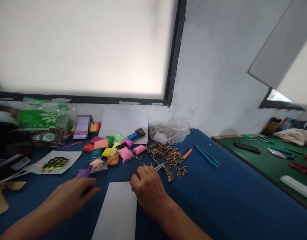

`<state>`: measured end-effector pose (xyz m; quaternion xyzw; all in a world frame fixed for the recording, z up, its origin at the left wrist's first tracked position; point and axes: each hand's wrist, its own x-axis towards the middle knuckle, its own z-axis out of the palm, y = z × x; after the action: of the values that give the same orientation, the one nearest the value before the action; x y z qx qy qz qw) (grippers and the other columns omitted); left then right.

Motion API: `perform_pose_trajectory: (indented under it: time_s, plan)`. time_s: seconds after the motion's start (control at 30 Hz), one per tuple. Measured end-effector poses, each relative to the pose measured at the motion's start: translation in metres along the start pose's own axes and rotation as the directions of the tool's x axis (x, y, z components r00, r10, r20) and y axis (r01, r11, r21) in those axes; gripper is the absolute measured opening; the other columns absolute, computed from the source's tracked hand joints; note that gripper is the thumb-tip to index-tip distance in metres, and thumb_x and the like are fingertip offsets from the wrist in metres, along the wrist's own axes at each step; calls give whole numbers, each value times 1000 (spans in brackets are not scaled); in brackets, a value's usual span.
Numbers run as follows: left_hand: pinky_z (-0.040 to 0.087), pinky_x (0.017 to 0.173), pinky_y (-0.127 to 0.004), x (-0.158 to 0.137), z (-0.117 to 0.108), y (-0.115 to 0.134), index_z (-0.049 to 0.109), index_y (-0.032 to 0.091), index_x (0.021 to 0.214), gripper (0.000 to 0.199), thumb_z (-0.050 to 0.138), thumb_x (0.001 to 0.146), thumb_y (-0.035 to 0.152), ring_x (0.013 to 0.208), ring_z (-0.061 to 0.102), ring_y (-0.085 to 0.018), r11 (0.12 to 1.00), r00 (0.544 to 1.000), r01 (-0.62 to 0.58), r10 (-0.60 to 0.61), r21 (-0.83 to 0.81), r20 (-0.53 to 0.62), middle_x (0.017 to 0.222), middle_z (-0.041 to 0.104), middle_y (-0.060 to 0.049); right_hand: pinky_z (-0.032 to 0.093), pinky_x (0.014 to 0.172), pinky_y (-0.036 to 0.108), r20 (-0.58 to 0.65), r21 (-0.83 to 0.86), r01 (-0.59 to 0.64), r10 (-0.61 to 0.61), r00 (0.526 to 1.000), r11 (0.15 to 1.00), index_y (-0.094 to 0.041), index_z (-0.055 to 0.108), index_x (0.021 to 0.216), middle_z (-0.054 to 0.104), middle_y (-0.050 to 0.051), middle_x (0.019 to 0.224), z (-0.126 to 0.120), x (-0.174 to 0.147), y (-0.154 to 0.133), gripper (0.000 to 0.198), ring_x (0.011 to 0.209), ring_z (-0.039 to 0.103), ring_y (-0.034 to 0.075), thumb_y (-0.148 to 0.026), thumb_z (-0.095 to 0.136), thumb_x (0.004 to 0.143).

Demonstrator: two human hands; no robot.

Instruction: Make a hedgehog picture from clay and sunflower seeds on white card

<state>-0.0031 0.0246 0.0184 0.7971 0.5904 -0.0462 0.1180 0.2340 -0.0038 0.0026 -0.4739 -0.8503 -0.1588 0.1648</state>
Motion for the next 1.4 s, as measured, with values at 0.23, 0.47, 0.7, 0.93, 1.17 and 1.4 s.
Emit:
perform_pose_trajectory:
  time_s: [0.23, 0.47, 0.7, 0.93, 1.17, 1.4]
  plan:
    - [49, 70, -37, -27, -2, -31, 71, 21, 98, 41, 36, 81, 9, 90, 69, -31, 995, 998, 69, -70, 73, -2, 104, 71, -12, 32, 71, 31, -162, 77, 22, -9, 987, 997, -15, 60, 76, 54, 6, 81, -13, 0, 4, 21, 76, 44, 19, -18, 49, 93]
    - [50, 75, -39, -16, 0, 9, 64, 26, 118, 41, 37, 88, 18, 98, 67, -31, 998, 1000, 0, 1, 70, -26, 124, 62, -11, 33, 72, 31, -20, 109, -1, 3, 1000, 994, -16, 60, 77, 53, 6, 85, -13, -1, 0, 8, 79, 43, 19, -10, 56, 80]
    - [43, 74, -30, 18, 21, 32, 55, 19, 89, 25, 32, 88, 12, 85, 61, -21, 987, 983, -159, 157, -11, -93, 97, 60, -8, 36, 80, 31, -8, 5, -38, 38, 999, 999, -16, 63, 82, 57, 7, 91, 0, 0, 9, 22, 84, 46, 20, 3, 52, 79]
    - [36, 64, -30, 25, 30, 15, 42, 22, 76, 12, 36, 82, 13, 70, 55, -19, 927, 966, -213, 152, -308, -209, 74, 56, -1, 38, 80, 35, -253, -96, 2, -27, 967, 995, -20, 64, 116, 61, 13, 98, -18, -1, 11, 28, 91, 51, 24, -12, 48, 94]
    - [44, 64, -30, 31, 13, 8, 54, 20, 82, 18, 47, 76, 36, 72, 55, -20, 697, 975, -211, 106, -685, -193, 75, 55, 0, 42, 64, 24, -150, 377, -116, 184, 971, 919, -17, 61, 111, 67, 3, 76, -15, -5, 14, 23, 68, 61, 15, -18, 43, 97]
    - [41, 60, -26, 40, -11, 0, 57, 18, 82, 30, 57, 69, 46, 63, 49, -14, 537, 993, -114, 81, -836, -84, 72, 54, 3, 47, 87, 31, 29, 649, -178, 209, 978, 740, -15, 49, 122, 60, 10, 108, -20, -2, 14, 58, 98, 58, 17, 7, 36, 70]
